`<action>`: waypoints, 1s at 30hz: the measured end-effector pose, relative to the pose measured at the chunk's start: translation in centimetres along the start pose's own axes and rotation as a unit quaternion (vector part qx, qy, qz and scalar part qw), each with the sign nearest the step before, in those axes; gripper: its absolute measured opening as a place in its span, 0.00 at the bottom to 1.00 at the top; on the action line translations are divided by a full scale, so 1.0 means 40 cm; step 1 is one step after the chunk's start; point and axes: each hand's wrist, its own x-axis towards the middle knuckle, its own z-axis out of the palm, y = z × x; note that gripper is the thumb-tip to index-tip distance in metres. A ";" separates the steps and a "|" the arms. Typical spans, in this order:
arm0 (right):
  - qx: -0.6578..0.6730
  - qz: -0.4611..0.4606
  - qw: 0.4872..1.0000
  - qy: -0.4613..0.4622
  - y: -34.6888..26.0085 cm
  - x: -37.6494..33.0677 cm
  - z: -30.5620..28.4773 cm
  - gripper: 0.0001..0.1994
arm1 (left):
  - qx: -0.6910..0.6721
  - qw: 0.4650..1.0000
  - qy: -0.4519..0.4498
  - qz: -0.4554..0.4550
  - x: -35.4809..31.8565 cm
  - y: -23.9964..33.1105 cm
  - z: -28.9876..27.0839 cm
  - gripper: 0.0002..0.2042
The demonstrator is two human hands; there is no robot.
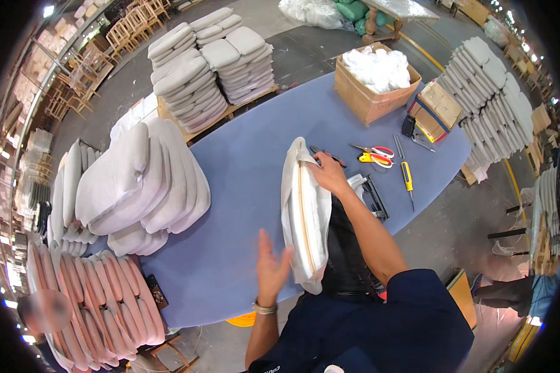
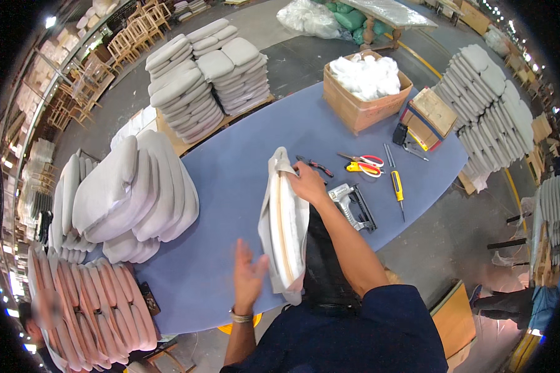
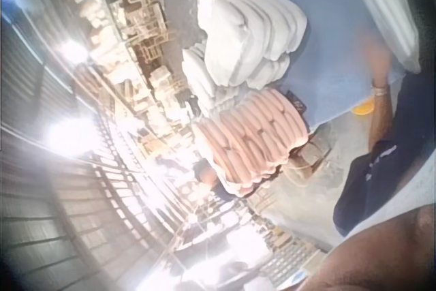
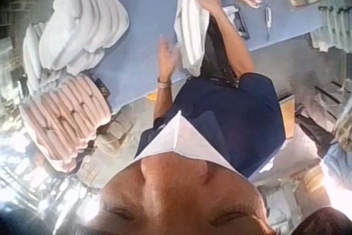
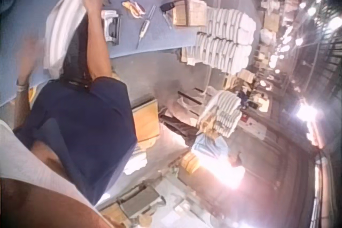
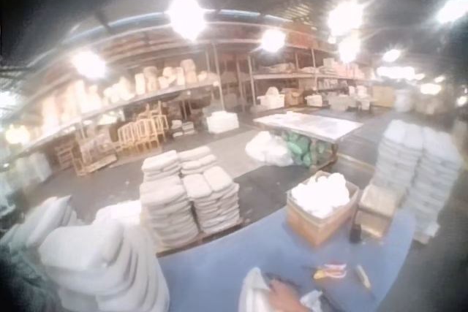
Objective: The person works at a table in a workshop, handling a white cushion cover. They use scissors to trim excess fabric and a staple gun to secure the cover onto a cushion insert. The person repeatedly adjusts the fabric and staples the edges to complete the assembly.
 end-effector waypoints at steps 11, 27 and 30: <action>0.099 -0.111 0.989 -0.014 -0.077 0.034 0.066 0.21 | 0.269 0.963 0.032 -0.008 0.087 0.058 0.046 0.43; 0.059 -0.088 0.986 -0.126 -0.027 -0.272 0.095 0.16 | 0.389 0.918 -0.048 -0.066 -0.211 0.037 -0.094 0.42; 0.168 -0.077 0.982 -0.044 0.037 -0.358 0.093 0.18 | 0.407 0.910 -0.076 -0.031 -0.237 -0.010 -0.052 0.51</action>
